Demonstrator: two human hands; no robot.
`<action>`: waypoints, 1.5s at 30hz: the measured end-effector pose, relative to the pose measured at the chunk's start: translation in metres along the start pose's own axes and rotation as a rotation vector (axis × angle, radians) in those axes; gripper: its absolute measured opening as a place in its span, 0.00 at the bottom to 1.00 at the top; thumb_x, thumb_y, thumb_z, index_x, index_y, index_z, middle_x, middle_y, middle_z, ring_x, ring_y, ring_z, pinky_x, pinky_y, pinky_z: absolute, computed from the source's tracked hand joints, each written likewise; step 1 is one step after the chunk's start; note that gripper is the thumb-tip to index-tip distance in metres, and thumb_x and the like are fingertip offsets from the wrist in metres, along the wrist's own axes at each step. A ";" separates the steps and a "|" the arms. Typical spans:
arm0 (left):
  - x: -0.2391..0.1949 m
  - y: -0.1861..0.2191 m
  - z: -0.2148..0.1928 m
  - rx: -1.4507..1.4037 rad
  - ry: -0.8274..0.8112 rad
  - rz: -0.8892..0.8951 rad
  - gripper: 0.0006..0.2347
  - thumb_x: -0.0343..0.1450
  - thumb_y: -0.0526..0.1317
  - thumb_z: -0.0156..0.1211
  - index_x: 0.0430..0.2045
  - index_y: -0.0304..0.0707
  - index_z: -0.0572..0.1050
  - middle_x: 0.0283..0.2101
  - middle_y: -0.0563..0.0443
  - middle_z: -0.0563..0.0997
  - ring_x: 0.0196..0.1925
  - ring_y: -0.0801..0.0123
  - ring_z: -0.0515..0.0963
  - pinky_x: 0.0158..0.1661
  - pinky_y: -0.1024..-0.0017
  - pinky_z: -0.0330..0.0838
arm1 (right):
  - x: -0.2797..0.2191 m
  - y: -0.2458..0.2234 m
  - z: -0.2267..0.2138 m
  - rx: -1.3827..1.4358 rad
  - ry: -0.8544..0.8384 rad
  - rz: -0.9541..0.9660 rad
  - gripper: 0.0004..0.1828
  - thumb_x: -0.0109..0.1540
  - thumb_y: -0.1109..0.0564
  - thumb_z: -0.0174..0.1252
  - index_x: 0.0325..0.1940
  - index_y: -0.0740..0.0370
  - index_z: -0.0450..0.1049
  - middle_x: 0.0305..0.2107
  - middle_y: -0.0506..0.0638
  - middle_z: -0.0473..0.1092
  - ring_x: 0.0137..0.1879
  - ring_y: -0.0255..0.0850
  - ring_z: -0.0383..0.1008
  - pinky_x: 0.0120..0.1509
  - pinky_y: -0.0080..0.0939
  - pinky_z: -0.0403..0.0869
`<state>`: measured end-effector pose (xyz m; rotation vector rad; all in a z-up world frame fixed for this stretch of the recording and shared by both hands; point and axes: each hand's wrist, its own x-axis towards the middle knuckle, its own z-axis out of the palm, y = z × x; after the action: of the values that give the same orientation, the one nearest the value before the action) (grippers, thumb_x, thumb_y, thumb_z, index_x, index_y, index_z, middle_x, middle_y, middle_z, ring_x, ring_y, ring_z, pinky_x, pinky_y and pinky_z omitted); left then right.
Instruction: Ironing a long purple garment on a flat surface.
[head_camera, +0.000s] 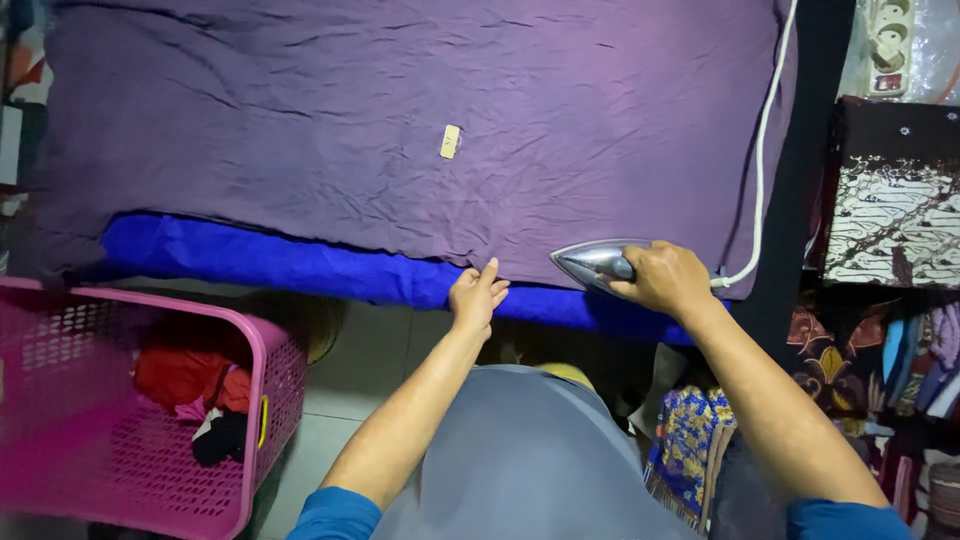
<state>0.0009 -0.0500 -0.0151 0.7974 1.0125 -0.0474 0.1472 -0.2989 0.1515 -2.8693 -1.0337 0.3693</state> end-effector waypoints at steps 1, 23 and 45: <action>-0.001 0.001 0.000 0.000 0.024 0.009 0.13 0.73 0.41 0.65 0.40 0.28 0.71 0.37 0.44 0.79 0.37 0.61 0.84 0.39 0.65 0.82 | 0.000 0.000 0.000 0.001 -0.014 0.012 0.24 0.49 0.35 0.68 0.36 0.56 0.79 0.24 0.61 0.74 0.34 0.59 0.78 0.39 0.58 0.77; 0.015 0.050 -0.033 0.044 0.227 0.230 0.12 0.70 0.39 0.67 0.33 0.32 0.68 0.27 0.46 0.78 0.24 0.66 0.81 0.25 0.69 0.80 | 0.015 -0.022 -0.001 -0.005 -0.038 -0.025 0.26 0.50 0.33 0.68 0.34 0.57 0.79 0.23 0.62 0.74 0.32 0.60 0.78 0.37 0.59 0.77; -0.027 0.092 -0.025 0.889 0.365 0.637 0.16 0.67 0.49 0.70 0.24 0.35 0.73 0.18 0.45 0.81 0.21 0.57 0.84 0.27 0.60 0.73 | 0.074 -0.080 -0.006 0.065 0.100 -0.058 0.23 0.51 0.37 0.71 0.32 0.57 0.78 0.22 0.63 0.74 0.29 0.58 0.78 0.32 0.57 0.77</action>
<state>0.0032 0.0236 0.0518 1.9716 1.0244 0.2185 0.1541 -0.1899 0.1545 -2.7631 -1.0643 0.2479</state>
